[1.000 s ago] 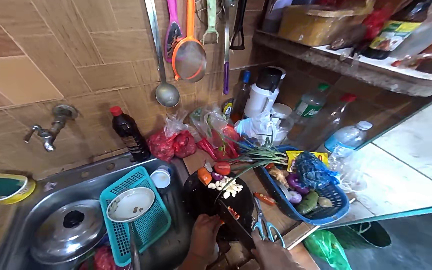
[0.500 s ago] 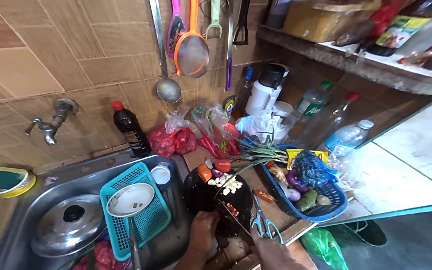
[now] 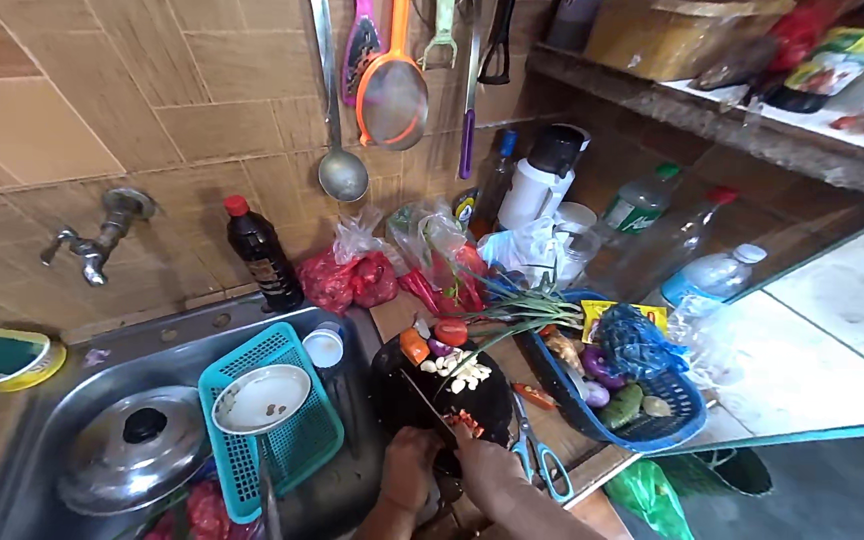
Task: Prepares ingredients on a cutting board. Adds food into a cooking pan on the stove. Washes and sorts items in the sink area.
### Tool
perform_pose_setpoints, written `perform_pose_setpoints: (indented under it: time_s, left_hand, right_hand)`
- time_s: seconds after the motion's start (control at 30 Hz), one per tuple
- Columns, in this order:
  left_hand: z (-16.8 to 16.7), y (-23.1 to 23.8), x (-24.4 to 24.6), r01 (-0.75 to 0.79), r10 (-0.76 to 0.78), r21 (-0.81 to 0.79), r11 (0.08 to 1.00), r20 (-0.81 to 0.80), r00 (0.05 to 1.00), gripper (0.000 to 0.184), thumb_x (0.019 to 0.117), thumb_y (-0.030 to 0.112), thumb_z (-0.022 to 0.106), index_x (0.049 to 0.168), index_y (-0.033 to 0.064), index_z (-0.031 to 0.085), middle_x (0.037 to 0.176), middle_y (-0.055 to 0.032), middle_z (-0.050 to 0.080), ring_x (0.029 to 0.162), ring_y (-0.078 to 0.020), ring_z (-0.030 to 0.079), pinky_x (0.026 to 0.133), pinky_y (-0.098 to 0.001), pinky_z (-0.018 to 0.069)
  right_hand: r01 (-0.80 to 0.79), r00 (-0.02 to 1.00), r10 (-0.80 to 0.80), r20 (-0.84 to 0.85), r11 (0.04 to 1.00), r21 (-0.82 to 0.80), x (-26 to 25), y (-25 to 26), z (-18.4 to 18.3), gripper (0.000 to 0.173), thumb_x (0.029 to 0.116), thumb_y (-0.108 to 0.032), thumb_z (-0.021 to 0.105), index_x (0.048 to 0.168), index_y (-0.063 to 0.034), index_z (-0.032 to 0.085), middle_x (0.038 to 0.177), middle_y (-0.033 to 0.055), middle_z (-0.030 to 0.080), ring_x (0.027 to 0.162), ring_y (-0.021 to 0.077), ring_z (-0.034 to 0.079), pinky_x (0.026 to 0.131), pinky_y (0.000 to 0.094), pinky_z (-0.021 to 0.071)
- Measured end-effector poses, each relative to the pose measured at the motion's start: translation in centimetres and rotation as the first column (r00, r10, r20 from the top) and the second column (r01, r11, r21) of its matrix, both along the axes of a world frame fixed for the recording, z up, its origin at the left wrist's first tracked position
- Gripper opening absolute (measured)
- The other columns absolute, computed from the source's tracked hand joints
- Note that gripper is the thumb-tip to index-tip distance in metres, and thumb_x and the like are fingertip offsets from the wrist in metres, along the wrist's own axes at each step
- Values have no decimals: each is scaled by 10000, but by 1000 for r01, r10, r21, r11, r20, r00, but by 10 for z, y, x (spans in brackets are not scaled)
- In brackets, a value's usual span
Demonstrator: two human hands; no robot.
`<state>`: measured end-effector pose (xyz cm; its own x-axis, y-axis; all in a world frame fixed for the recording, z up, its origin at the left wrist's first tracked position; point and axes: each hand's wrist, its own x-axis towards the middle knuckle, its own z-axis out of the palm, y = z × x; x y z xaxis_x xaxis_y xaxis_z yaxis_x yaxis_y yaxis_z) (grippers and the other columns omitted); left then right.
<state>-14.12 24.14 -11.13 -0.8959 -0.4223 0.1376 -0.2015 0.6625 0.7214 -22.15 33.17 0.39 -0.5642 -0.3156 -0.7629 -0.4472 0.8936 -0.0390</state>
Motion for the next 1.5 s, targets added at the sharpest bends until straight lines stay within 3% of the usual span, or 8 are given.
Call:
perform_pose_setpoints:
  time_s: [0.1,0.17,0.33,0.5,0.63,1.03,1.27,1.5]
  left_hand:
    - [2,9,1,-26,27,-122,992,12,1000,191,946,77,638,1029,43,806,1029,-108,786,1040,-299,733,985,-427,555]
    - [-1,14,3,-16,26,-236,972,37,999,246,913,8,621,1079,55,796,1090,-85,781,1054,-289,729,981,-418,558]
    - [26,6,0,98,-80,-41,994,328,941,351,974,-16,505,1232,54,733,1302,-110,702,1284,-276,617,1138,-391,439]
    - [37,-3,-1,45,-57,47,998,299,952,251,1013,119,562,1100,9,770,1149,-166,745,1140,-297,695,1055,-424,508]
    - [30,-9,-4,80,-93,54,995,311,946,260,1023,152,561,1087,20,775,1147,-152,750,1156,-282,689,1073,-410,494]
    - [44,-14,-13,-117,25,119,986,592,806,317,1014,349,629,1234,145,733,1275,-90,692,1298,-278,572,1128,-441,420]
    - [50,-8,-9,-58,-34,137,989,585,810,329,1072,229,487,1257,91,722,1294,-148,681,1305,-304,572,1146,-434,399]
    - [44,-8,-6,-68,-7,112,991,564,826,318,1056,252,522,1220,82,736,1280,-135,689,1306,-293,570,1146,-414,402]
  right_hand:
    - [-11,1000,10,-23,999,-32,-6,-18,-4,579,1060,-114,490,1589,-167,259,1265,237,667,1170,452,666,941,624,539]
    - [10,1000,-11,-13,997,-77,-13,-13,-8,529,1087,-206,478,1575,-149,283,1278,238,661,1185,442,661,957,621,534]
    - [7,1000,-8,-10,998,-70,-23,10,6,530,1104,-307,458,1578,-135,294,1292,240,655,1213,439,645,994,619,513]
    - [-19,1000,19,-2,999,-28,-5,14,20,521,1118,-322,426,1584,-135,288,1271,255,662,1195,451,654,980,621,519]
    - [-13,1000,14,12,1000,-28,-2,6,7,515,1101,-267,464,1572,-139,297,1260,254,665,1181,460,657,957,638,525]
    - [-17,1000,18,1,995,-100,-17,8,-1,541,1106,-295,455,1591,-114,297,1312,261,638,1231,450,629,1002,625,505]
    - [-39,999,39,-20,999,-30,2,6,15,496,1119,-310,413,1574,-147,302,1249,251,669,1180,448,661,964,619,525]
    - [-40,999,40,-20,999,-8,6,-3,1,507,1107,-267,444,1577,-153,289,1265,234,667,1182,441,663,954,615,533]
